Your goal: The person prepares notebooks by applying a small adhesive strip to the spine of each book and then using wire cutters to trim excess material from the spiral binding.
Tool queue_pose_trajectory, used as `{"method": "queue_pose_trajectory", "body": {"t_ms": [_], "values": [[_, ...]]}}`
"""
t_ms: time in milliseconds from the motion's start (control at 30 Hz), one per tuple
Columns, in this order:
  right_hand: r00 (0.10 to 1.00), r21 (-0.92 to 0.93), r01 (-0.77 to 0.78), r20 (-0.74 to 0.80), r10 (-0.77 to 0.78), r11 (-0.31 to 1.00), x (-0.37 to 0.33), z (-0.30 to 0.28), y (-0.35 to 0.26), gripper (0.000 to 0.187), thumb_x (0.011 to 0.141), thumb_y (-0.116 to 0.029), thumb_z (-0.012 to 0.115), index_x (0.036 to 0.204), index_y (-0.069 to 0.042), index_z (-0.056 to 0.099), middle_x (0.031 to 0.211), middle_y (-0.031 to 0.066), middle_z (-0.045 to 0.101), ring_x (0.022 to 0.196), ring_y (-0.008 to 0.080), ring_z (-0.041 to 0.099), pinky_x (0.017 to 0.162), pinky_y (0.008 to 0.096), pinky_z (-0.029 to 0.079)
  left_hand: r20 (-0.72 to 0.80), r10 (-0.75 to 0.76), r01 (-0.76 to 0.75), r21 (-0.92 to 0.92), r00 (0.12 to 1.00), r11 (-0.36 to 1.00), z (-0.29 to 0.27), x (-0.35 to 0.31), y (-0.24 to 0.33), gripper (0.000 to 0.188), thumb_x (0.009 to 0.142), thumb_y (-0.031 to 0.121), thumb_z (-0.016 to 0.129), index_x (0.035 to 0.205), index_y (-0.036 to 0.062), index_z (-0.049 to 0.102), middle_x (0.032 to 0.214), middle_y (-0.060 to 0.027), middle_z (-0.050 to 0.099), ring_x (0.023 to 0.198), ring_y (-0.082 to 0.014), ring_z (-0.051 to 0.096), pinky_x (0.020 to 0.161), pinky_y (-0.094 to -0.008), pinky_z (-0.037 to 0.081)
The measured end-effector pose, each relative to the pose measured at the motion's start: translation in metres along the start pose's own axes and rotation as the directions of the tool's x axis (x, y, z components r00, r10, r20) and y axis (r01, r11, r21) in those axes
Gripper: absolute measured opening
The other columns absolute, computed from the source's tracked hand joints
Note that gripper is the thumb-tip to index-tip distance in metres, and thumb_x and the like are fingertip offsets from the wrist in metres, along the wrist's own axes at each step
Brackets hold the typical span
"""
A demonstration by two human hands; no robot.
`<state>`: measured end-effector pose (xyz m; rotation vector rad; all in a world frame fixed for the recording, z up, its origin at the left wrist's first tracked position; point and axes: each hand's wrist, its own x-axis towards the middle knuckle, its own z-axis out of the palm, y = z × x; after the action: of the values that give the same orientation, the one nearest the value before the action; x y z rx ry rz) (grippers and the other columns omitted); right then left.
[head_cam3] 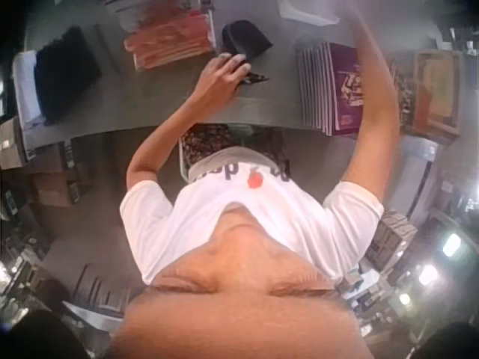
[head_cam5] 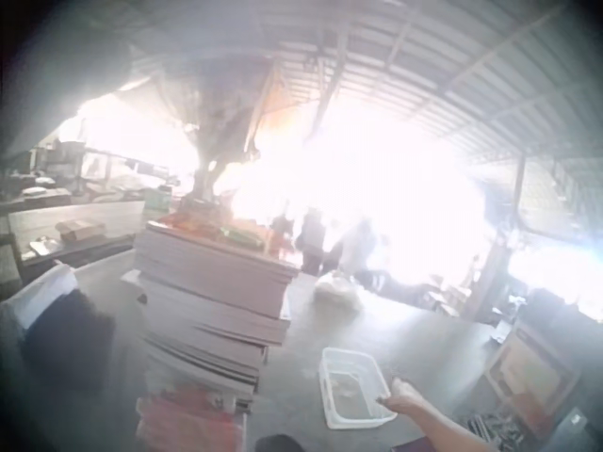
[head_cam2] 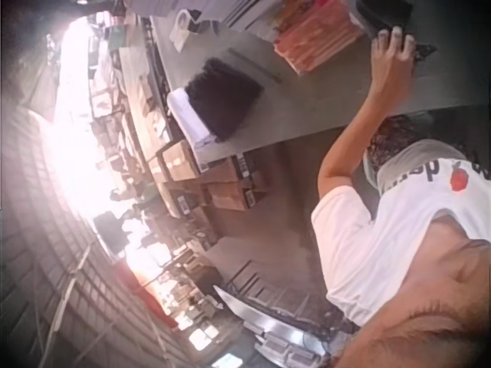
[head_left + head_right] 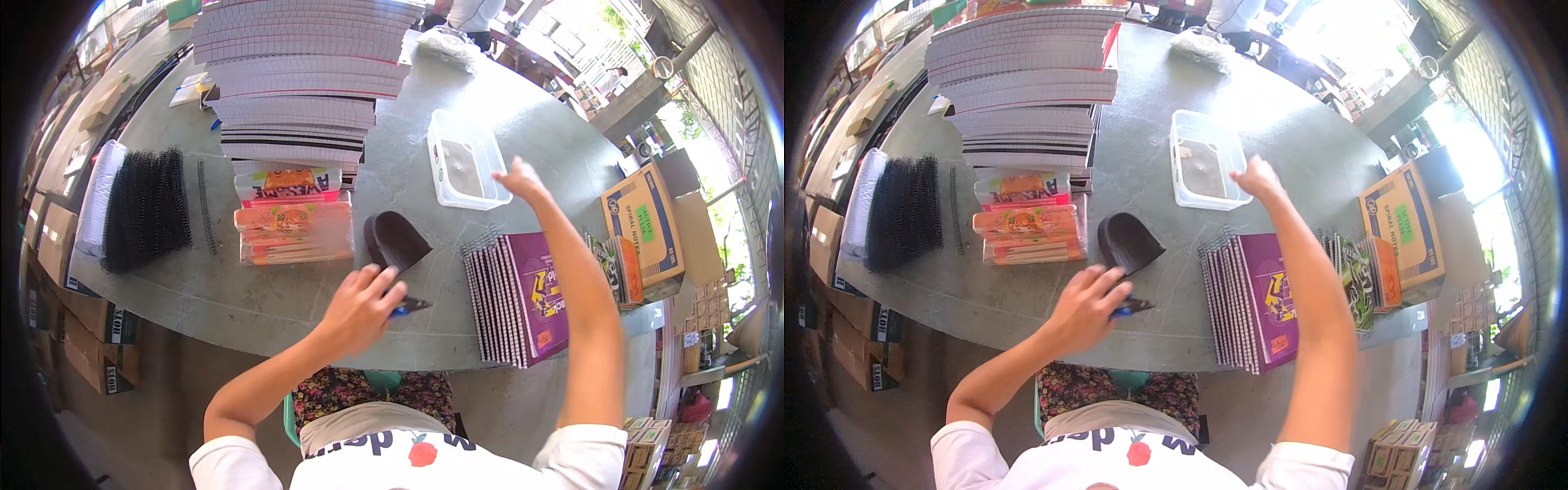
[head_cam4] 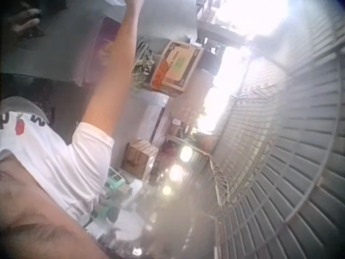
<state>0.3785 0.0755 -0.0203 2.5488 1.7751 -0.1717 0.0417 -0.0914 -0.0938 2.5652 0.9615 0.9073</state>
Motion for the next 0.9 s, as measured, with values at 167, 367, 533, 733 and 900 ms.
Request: {"method": "queue_pose_trajectory", "body": {"t_ms": [167,367,533,733,900], "values": [[0.983,0.388,-0.031,0.178,-0.042,0.921,0.017,0.034,-0.007,0.037,0.075,-0.008,0.061,0.108,0.005,0.053,0.090,0.0193,0.064,0.069,0.0276,0.067,0.048,0.0354,0.054,0.076,-0.062,0.032,0.341,0.995,0.940,0.056,0.034,-0.030,0.043,0.067,0.016,0.066,0.107,0.0082,0.054,0.102,-0.0080,0.055,0.101,-0.0257,0.049,0.079,-0.0408,0.040],[0.969,0.086,0.228,0.072,-0.234,0.970,0.006,0.021,-0.035,0.060,0.077,-0.034,0.068,0.116,0.007,0.048,0.104,0.0256,0.061,0.097,0.0339,0.061,0.081,0.0396,0.052,-0.033,-0.110,0.115,0.268,0.993,0.957,0.042,0.041,-0.018,0.045,0.071,0.027,0.070,0.109,0.0075,0.054,0.096,-0.0082,0.055,0.092,-0.0257,0.051,0.077,-0.0392,0.042],[0.748,0.048,0.546,0.422,-0.513,0.836,-0.110,-0.048,-0.010,0.097,0.060,-0.057,0.075,0.133,-0.005,0.038,0.130,0.0210,0.047,0.123,0.0333,0.043,0.105,0.0403,0.032,-0.101,-0.068,0.050,-0.175,0.993,0.983,0.004,0.011,-0.002,0.049,0.070,0.038,0.073,0.105,0.0074,0.058,0.085,-0.0083,0.055,0.078,-0.0257,0.053,0.067,-0.0358,0.044],[0.844,-0.009,0.534,-0.057,-0.534,0.845,-0.159,-0.028,0.052,0.072,0.073,-0.044,0.070,0.129,-0.006,0.046,0.132,0.0179,0.046,0.127,0.0327,0.038,0.107,0.0421,0.026,0.236,0.369,-0.222,-0.480,0.899,0.849,0.031,0.005,0.046,0.033,0.076,0.028,0.069,0.097,0.0053,0.057,0.078,-0.0084,0.057,0.075,-0.0241,0.056,0.066,-0.0353,0.046],[0.887,0.394,0.421,0.011,-0.462,0.817,-0.135,-0.041,0.034,0.057,0.084,-0.046,0.059,0.118,-0.001,0.055,0.119,0.0218,0.055,0.116,0.0353,0.049,0.096,0.0366,0.040,0.511,0.539,0.155,-0.806,0.669,0.571,0.088,0.000,0.172,0.031,0.082,0.023,0.061,0.102,0.0007,0.052,0.083,-0.0181,0.060,0.077,-0.0363,0.060,0.068,-0.0451,0.047]]}}
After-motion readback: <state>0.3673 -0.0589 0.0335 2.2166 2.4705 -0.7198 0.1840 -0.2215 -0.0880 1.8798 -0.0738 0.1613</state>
